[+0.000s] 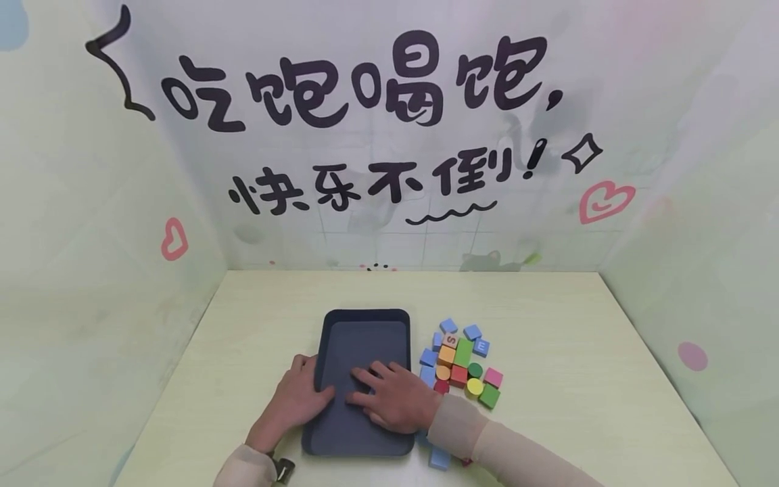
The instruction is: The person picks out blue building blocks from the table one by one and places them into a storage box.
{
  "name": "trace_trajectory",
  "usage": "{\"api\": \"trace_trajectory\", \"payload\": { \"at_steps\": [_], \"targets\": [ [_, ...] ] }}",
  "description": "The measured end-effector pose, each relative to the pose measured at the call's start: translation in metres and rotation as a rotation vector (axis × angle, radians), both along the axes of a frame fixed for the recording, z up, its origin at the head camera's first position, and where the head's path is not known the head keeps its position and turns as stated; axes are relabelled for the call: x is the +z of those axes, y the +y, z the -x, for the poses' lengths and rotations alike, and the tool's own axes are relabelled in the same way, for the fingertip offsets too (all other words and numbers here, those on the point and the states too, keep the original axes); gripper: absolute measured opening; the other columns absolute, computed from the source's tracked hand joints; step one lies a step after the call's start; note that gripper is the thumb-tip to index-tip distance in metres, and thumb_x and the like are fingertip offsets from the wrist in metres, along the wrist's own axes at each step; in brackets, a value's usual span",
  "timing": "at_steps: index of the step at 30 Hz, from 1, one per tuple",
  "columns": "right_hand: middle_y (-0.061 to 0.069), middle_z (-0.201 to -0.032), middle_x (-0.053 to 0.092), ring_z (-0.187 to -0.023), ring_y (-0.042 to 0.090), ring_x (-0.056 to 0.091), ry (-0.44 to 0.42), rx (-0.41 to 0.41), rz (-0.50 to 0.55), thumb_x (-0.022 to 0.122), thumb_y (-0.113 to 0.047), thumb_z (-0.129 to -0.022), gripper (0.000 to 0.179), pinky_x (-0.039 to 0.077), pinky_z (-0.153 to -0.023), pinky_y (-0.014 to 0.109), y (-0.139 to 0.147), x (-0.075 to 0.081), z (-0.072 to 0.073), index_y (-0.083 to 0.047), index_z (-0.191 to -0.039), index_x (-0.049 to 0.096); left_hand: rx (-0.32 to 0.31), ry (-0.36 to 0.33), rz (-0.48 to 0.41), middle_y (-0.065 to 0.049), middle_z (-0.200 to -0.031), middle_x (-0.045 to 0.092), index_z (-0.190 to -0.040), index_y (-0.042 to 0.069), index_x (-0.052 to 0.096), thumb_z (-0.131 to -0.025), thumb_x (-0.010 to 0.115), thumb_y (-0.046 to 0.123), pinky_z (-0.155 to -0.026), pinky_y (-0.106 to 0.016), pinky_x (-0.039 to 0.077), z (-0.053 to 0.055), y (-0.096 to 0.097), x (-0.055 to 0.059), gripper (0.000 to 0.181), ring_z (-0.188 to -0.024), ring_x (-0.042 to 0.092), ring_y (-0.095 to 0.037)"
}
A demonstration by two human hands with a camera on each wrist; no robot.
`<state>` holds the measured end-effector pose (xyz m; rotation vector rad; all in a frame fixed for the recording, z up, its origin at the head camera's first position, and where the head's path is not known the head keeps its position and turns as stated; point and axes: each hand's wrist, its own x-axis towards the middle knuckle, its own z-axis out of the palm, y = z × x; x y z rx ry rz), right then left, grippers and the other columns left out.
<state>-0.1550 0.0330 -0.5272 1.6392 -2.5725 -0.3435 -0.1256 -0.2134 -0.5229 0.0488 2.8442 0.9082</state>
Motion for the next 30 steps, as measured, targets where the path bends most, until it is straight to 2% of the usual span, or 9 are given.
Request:
{"api": "trace_trajectory", "payload": {
  "at_steps": [9,16,23,30],
  "targets": [
    [-0.001,-0.169,0.046,-0.138,0.020,0.053,0.000,-0.016,-0.014,0.045,-0.046,-0.117,0.045,0.052,-0.103,0.035,0.001,-0.004,-0.001,-0.045,-0.161,0.052,-0.006,0.001,0.009,-0.027,-0.140,0.050,-0.159,-0.009,0.047,-0.098,0.072,0.025,-0.096,-0.060,0.054,0.001,0.001,-0.003,0.074,-0.113,0.061,-0.041],
    [0.002,-0.169,0.045,-0.138,0.021,0.053,-0.046,-0.043,0.026,0.045,-0.042,-0.116,0.046,0.052,-0.104,0.035,0.003,-0.004,0.001,-0.043,-0.161,0.053,-0.009,0.000,0.016,-0.026,-0.140,0.051,-0.159,-0.009,0.046,-0.098,0.073,0.026,-0.095,-0.059,0.054,0.002,0.001,-0.006,0.075,-0.112,0.061,-0.039],
    [0.007,-0.168,0.047,-0.140,0.026,0.053,-0.040,-0.086,0.104,0.046,-0.037,-0.116,0.045,0.051,-0.108,0.038,0.016,0.009,0.008,-0.037,-0.159,0.057,-0.002,0.002,0.013,-0.026,-0.140,0.051,-0.159,-0.009,0.046,-0.097,0.074,0.027,-0.096,-0.059,0.054,0.001,0.001,-0.006,0.077,-0.113,0.060,-0.039],
    [0.011,-0.164,0.050,-0.141,0.032,0.053,0.015,-0.163,0.176,0.046,-0.033,-0.114,0.044,0.052,-0.109,0.045,0.050,0.027,0.021,-0.030,-0.156,0.059,0.002,0.013,0.025,-0.027,-0.139,0.050,-0.157,-0.012,0.046,-0.096,0.073,0.024,-0.096,-0.059,0.053,0.001,0.001,-0.006,0.076,-0.113,0.060,-0.039]
  ]
}}
